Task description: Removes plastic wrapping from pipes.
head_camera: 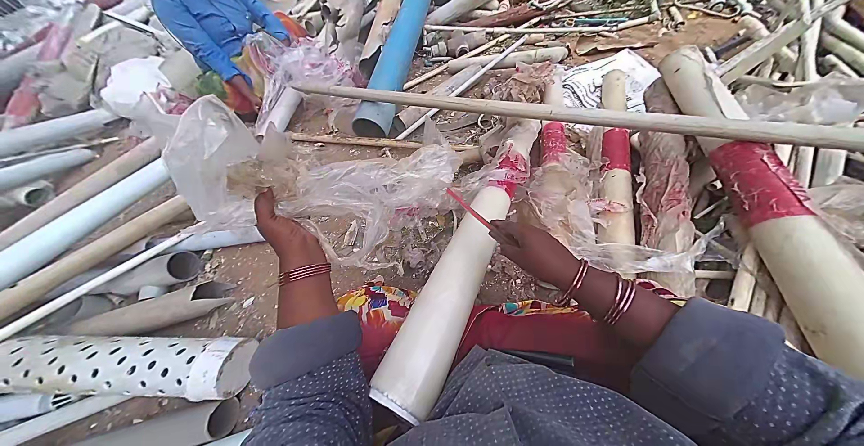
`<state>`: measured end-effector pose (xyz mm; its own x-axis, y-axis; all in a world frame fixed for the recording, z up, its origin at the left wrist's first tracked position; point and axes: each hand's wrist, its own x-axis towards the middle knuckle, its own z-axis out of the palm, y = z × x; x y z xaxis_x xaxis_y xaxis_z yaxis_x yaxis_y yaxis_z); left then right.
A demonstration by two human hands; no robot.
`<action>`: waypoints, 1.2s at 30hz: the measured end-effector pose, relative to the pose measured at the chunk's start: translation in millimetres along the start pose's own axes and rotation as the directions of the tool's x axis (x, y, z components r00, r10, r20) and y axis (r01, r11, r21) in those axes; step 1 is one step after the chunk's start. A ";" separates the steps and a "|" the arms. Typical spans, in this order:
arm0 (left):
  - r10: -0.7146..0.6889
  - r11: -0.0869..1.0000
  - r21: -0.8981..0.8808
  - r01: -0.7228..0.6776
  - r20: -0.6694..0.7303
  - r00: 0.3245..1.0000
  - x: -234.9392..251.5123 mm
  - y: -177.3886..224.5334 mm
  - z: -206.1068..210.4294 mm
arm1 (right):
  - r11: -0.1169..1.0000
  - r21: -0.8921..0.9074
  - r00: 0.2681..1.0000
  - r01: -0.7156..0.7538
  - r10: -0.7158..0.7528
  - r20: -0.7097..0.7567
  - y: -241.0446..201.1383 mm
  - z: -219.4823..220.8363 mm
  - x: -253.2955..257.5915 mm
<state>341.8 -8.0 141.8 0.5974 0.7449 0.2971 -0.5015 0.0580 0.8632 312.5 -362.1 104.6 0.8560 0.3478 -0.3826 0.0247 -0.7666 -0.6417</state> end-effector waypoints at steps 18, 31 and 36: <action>-0.383 0.808 0.573 0.138 0.333 0.862 -54.3 -54.7 38.2 | 0.942 -0.095 0.945 0.322 -0.327 -0.032 -18.2 13.9 -31.0; -0.423 0.793 0.595 0.129 0.387 0.819 -70.8 -64.1 47.4 | 0.892 -0.207 0.901 0.402 -0.426 -0.085 -11.6 29.6 -30.6; -0.176 0.854 0.520 -0.014 0.315 0.933 -56.4 -57.5 46.2 | 0.910 -0.160 0.916 0.382 -0.396 -0.068 -20.8 16.2 -33.3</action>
<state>365.8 -84.0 94.3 0.8424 0.4754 0.2537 -0.1118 -0.3064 0.9453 275.1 -349.0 119.9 0.8092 0.5853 -0.0512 0.4318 -0.6516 -0.6237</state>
